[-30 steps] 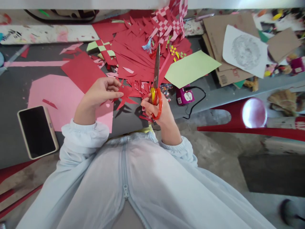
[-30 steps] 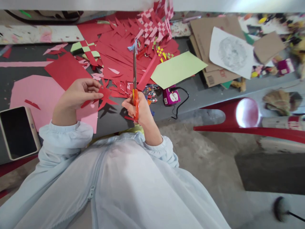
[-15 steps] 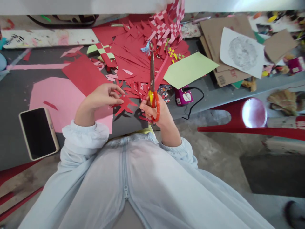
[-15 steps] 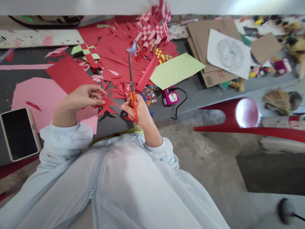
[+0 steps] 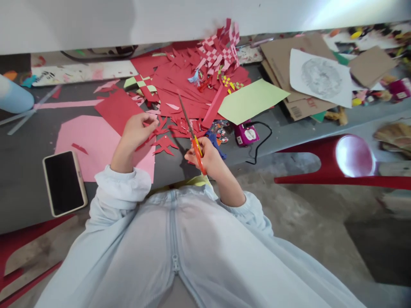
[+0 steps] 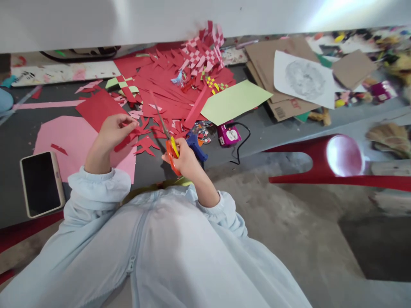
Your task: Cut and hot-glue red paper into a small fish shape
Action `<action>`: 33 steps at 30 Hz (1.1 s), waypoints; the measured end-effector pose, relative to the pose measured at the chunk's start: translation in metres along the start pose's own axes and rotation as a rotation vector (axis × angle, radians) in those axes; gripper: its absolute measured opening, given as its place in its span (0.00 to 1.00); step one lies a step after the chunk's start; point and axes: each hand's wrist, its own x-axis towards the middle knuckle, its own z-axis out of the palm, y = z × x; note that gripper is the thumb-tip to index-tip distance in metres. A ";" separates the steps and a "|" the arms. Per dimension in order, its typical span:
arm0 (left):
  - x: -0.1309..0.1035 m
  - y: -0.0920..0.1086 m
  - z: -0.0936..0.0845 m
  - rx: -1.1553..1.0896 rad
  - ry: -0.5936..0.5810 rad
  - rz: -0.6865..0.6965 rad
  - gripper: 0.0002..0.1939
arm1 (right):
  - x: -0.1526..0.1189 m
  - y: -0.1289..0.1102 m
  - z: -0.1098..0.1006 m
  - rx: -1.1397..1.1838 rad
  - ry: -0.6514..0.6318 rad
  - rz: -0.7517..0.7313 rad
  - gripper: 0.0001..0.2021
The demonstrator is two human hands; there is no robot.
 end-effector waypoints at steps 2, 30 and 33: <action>0.000 0.003 -0.001 -0.149 0.033 0.023 0.05 | -0.005 -0.002 0.002 -0.115 0.005 -0.057 0.24; -0.077 0.015 -0.042 0.490 0.279 -0.140 0.18 | -0.027 -0.024 0.013 -0.870 -0.173 -0.297 0.15; -0.111 0.021 -0.031 0.234 0.183 -0.132 0.20 | -0.020 -0.037 0.023 -0.915 -0.162 -0.320 0.15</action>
